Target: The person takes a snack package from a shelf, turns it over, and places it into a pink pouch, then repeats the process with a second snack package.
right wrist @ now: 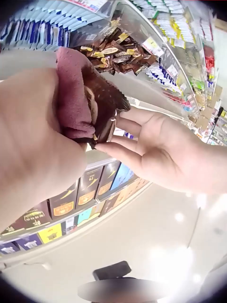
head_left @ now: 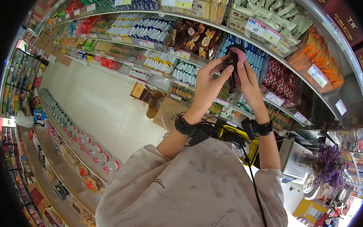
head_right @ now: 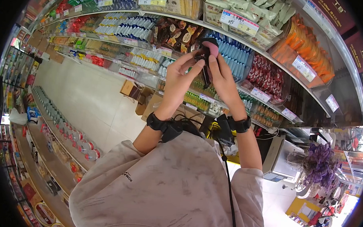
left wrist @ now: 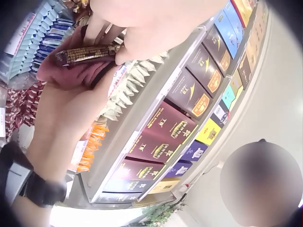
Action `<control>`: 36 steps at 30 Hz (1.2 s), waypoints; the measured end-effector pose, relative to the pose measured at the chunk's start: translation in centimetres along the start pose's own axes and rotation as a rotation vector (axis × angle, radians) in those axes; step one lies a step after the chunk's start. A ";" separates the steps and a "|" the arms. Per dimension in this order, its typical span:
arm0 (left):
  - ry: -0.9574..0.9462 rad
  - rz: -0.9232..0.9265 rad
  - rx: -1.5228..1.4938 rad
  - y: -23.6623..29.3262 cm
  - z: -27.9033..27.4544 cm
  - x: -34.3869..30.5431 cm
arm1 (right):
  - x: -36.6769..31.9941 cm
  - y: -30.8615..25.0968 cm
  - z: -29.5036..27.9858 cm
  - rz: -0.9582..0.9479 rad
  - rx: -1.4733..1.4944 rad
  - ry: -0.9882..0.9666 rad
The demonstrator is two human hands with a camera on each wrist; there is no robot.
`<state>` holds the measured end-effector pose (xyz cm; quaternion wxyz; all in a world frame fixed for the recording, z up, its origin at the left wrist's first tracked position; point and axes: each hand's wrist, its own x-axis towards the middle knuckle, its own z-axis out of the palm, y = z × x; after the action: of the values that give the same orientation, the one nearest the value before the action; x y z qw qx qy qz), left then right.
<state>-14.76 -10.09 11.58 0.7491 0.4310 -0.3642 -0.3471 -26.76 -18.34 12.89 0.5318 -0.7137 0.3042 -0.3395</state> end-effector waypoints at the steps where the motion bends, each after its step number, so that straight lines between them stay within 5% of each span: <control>1: -0.012 -0.037 -0.036 0.7 0.0 0.0 | 0.1 0.1 -0.8 0.095 0.041 -0.046; 10: -0.018 -0.014 -0.063 1.7 -1.2 1.2 | -1.1 -0.6 -1.4 0.328 0.552 -0.045; 16: 0.035 -0.011 -0.027 2.4 -0.9 1.3 | -1.2 -0.7 -2.1 0.118 0.257 -0.163; 19: 0.035 -0.037 -0.028 2.0 -1.3 1.5 | -1.0 -0.7 -2.6 0.203 0.094 -0.152; 31: 0.084 0.014 0.017 0.7 -2.1 1.5 | -1.1 2.2 -2.1 0.127 0.279 0.095; 34: 0.131 0.004 0.121 1.6 -3.4 1.6 | -0.5 3.1 -2.9 0.053 0.192 0.298; 36: 0.010 0.044 0.222 2.0 -3.9 1.7 | -0.5 2.2 -2.7 0.073 0.119 0.306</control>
<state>-10.22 -9.22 12.40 0.7061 0.5048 -0.4061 -0.2859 -29.40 -19.95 11.26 0.5324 -0.6095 0.3865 -0.4422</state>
